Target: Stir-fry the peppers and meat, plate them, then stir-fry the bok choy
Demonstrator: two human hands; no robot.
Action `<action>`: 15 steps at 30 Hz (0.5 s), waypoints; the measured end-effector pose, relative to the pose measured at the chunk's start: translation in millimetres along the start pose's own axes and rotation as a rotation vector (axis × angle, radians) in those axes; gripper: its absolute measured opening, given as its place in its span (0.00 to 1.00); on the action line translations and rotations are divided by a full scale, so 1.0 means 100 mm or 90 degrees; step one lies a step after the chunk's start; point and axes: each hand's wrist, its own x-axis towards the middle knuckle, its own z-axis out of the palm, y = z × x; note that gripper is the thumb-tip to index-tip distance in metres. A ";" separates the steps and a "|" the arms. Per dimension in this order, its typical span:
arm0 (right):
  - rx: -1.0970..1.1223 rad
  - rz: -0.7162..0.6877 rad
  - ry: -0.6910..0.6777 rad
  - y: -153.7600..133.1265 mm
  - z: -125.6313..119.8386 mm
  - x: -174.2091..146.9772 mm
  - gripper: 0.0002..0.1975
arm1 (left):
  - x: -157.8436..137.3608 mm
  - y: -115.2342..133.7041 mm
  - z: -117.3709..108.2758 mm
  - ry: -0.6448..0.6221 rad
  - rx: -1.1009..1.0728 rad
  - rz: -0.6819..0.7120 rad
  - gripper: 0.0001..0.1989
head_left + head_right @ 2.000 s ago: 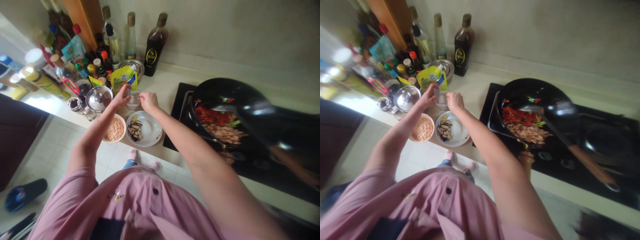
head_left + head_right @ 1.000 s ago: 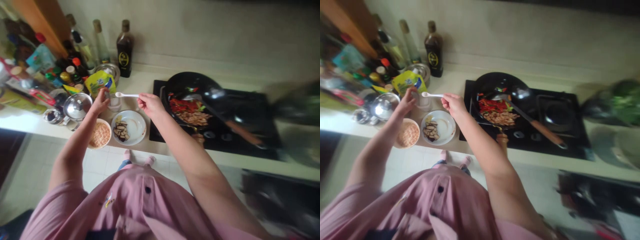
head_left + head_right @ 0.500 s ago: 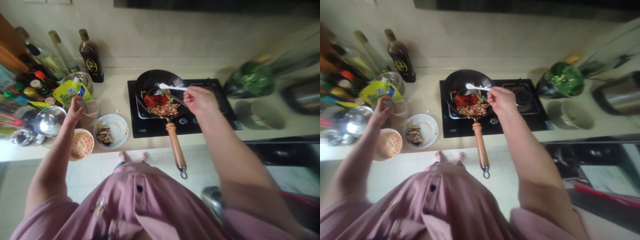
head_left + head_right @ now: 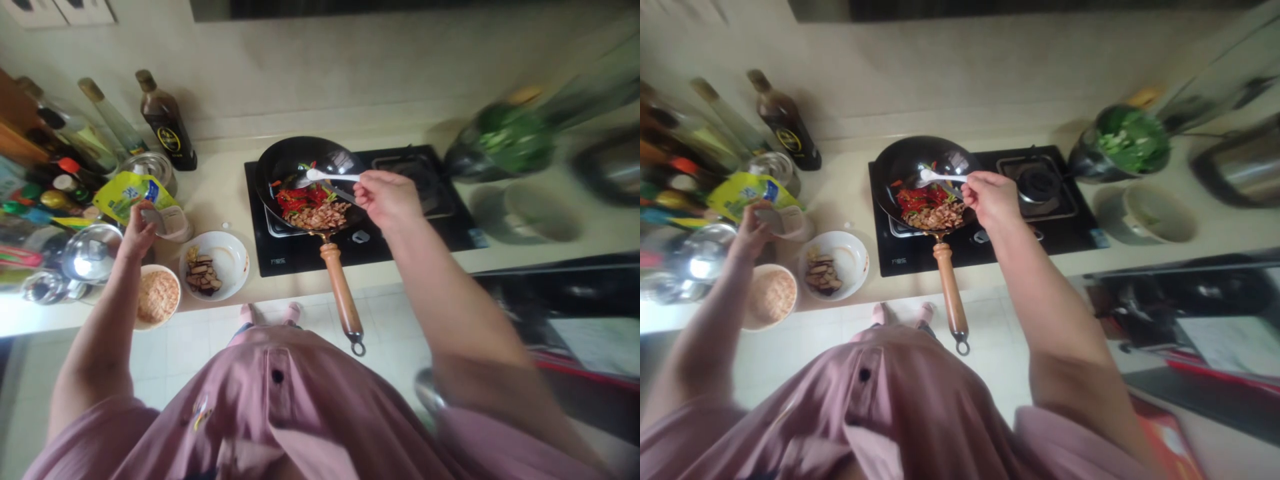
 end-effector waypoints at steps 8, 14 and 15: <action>0.008 0.004 -0.009 -0.01 0.01 -0.06 0.06 | -0.04 0.12 0.04 0.010 -0.021 -0.016 0.22; 0.040 0.013 0.008 -0.09 -0.15 -0.02 0.05 | -0.05 0.14 0.06 0.032 -0.021 -0.023 0.23; 0.038 0.006 0.016 -0.12 -0.19 0.00 0.05 | -0.06 0.14 0.06 0.026 -0.025 -0.021 0.24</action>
